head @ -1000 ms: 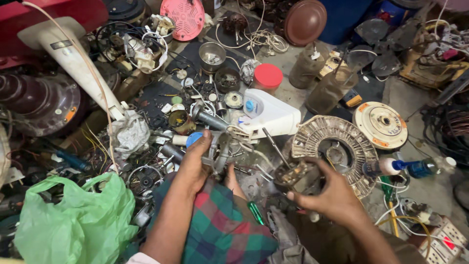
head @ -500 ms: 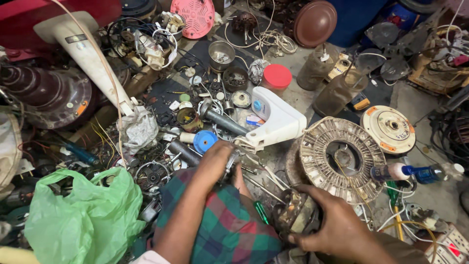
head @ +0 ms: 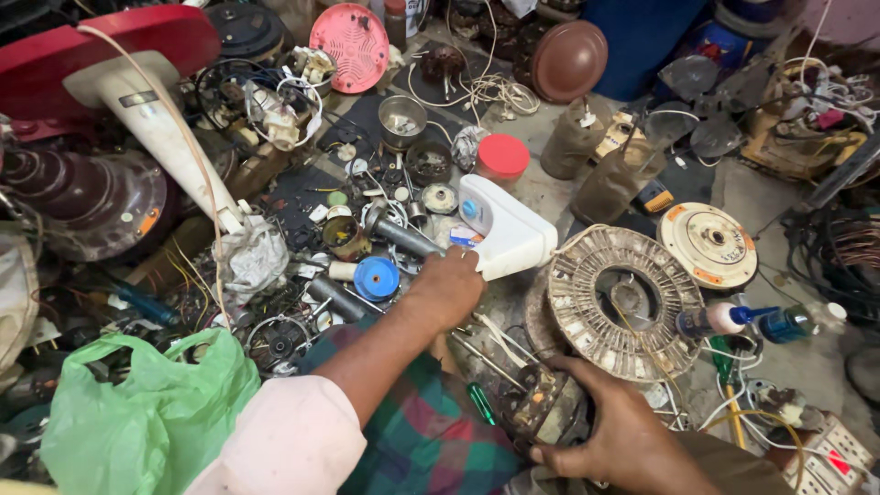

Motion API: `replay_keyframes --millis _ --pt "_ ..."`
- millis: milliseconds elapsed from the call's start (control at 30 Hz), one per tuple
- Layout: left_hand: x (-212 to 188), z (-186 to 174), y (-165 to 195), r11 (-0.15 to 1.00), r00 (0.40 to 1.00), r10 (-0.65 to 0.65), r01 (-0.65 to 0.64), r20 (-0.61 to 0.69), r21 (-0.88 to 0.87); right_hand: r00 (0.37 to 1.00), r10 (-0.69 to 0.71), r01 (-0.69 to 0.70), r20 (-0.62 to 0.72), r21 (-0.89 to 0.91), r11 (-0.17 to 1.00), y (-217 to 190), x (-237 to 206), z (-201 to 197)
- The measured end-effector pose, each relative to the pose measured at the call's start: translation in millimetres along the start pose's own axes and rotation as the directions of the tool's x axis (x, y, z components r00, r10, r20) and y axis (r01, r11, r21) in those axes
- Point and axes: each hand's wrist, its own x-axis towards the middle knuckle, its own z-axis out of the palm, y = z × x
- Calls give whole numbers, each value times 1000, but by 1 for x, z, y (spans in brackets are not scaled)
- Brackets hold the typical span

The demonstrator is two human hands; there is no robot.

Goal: The person sits on the floor of a cluttered repair workshop and disassembles a mixer/blender motor unit. They use a screwdriver to unscrew the housing, pull apart the motor and gears, wipe parts with a cloth, apply oil from a bottle to the mechanism, and handle pliers and other components while reworking the assembly.

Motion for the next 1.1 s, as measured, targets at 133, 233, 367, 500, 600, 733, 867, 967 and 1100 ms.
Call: replay_keyframes --millis 133,233,367,500,600,733,867,967,1100 --pt "-4 20 -55 661 830 -552 374 -82 -651 1000 3 -3 5 57 998 3 -2 -1" --pt "-34 36 -90 396 665 -744 513 61 -762 999 42 -42 -14 22 999 2 4 -3" --pt "-65 46 -88 492 812 -398 581 426 -648 989 141 -144 -35 -73 987 -1 15 -3" --pt "-82 14 -63 708 965 -192 262 178 -656 988 134 -137 -83 -36 990 5 17 -4" --pt "-100 -4 -24 853 952 -214 291 219 -432 990 78 -81 -118 -16 997 10 17 -7" --pt "-106 -16 -13 634 909 -387 383 153 -672 986 9 -17 -168 -46 999 6 18 -11" --pt "-85 -2 -16 -142 830 -494 216 258 -966 978 171 -193 -119 -216 957 -13 17 -17" --pt "-83 15 -12 -470 841 -458 48 289 -881 990 -40 -5 -138 -309 951 -33 28 -18" --pt "-88 25 -7 -504 895 -416 -82 158 -860 985 -161 102 -64 -534 839 -57 41 -22"
